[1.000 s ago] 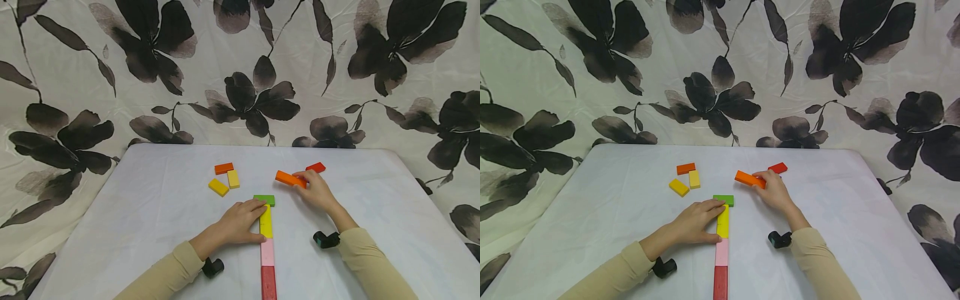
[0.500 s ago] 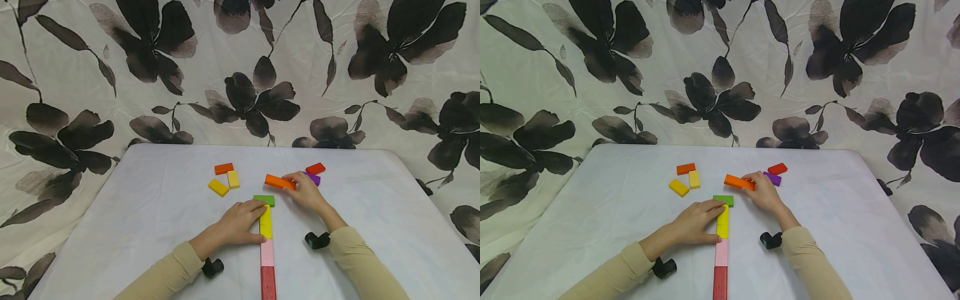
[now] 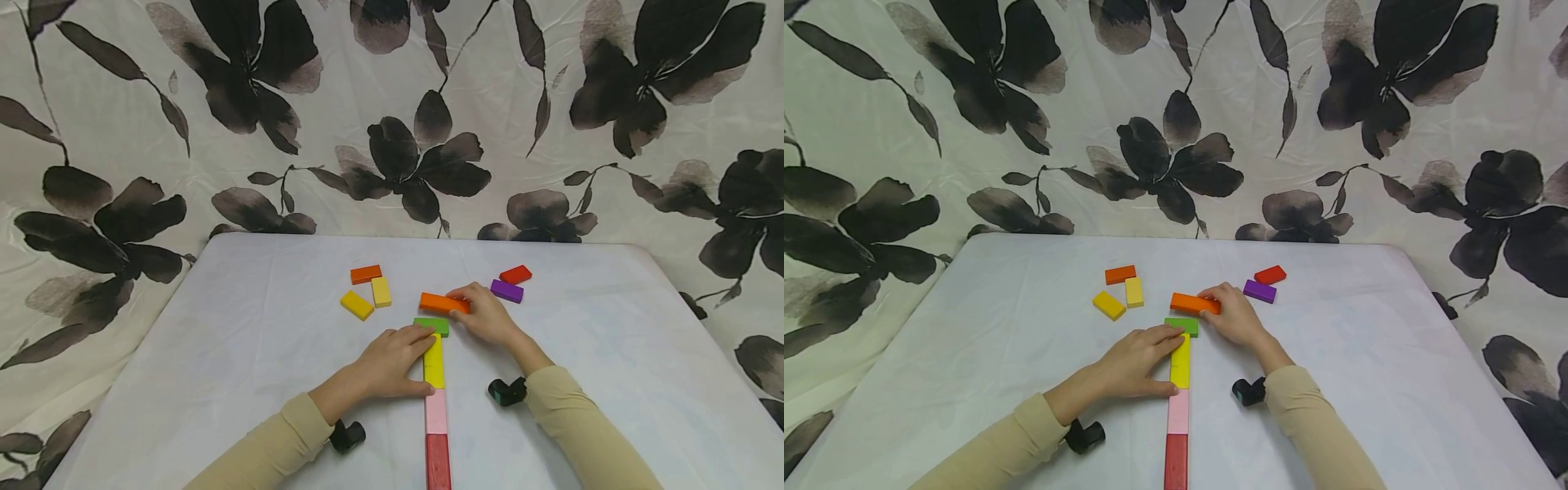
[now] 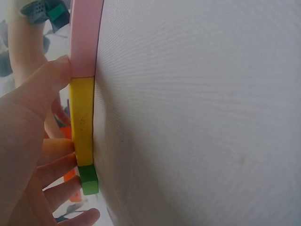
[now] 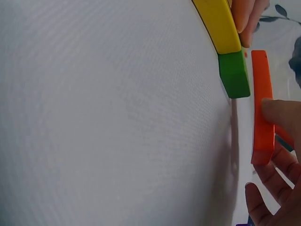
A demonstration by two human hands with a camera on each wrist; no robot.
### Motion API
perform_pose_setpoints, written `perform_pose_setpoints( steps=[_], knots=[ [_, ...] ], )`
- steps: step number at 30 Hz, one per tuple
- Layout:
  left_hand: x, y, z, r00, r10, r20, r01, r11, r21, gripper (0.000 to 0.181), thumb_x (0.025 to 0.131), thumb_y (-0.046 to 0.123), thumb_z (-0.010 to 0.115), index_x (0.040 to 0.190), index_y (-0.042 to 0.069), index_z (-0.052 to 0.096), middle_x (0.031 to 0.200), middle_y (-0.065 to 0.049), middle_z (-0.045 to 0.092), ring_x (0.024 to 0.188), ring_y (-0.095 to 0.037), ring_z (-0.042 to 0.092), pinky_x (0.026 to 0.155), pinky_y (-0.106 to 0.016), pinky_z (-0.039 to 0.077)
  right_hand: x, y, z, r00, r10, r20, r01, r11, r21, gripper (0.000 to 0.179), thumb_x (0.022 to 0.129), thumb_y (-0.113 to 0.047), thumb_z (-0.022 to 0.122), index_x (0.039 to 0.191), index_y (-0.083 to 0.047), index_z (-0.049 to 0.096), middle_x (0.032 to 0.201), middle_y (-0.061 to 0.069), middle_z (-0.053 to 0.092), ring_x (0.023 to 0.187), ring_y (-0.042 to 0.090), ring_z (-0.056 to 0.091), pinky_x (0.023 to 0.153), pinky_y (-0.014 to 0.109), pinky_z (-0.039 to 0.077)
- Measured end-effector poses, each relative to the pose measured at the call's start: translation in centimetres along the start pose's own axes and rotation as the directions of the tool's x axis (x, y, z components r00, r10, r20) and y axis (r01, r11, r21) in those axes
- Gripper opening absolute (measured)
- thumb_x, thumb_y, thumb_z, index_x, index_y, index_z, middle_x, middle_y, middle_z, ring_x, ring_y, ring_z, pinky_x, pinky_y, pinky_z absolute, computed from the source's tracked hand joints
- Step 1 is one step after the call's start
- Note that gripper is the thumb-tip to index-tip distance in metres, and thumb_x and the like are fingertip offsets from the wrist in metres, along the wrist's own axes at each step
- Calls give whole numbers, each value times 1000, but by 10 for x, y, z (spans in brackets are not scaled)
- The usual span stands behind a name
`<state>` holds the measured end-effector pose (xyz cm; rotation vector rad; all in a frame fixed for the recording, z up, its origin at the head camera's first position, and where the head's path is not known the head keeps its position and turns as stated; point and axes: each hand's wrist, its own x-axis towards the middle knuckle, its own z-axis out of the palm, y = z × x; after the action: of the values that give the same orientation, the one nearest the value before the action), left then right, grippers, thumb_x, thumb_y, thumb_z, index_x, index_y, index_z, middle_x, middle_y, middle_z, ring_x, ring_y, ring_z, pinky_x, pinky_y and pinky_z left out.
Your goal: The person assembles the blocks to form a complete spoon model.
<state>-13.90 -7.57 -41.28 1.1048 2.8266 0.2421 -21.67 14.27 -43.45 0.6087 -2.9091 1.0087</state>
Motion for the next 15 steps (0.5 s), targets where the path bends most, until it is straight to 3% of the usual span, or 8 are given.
perform_pose_setpoints(
  steps=[15],
  knots=[
    [0, -1, 0, 1000, 11, -13, -11, 1000, 17, 77, 77, 56, 64, 135, 10, 47, 143, -4, 40, 131, -19, 36, 99, -42, 39, 7, -11, 8, 998, -20, 54, 20, 1000, 3, 31, 85, -18, 65, 115, -12, 63, 107, 7, 58, 96, 22, 52, 89, 39, 45]
  ],
)
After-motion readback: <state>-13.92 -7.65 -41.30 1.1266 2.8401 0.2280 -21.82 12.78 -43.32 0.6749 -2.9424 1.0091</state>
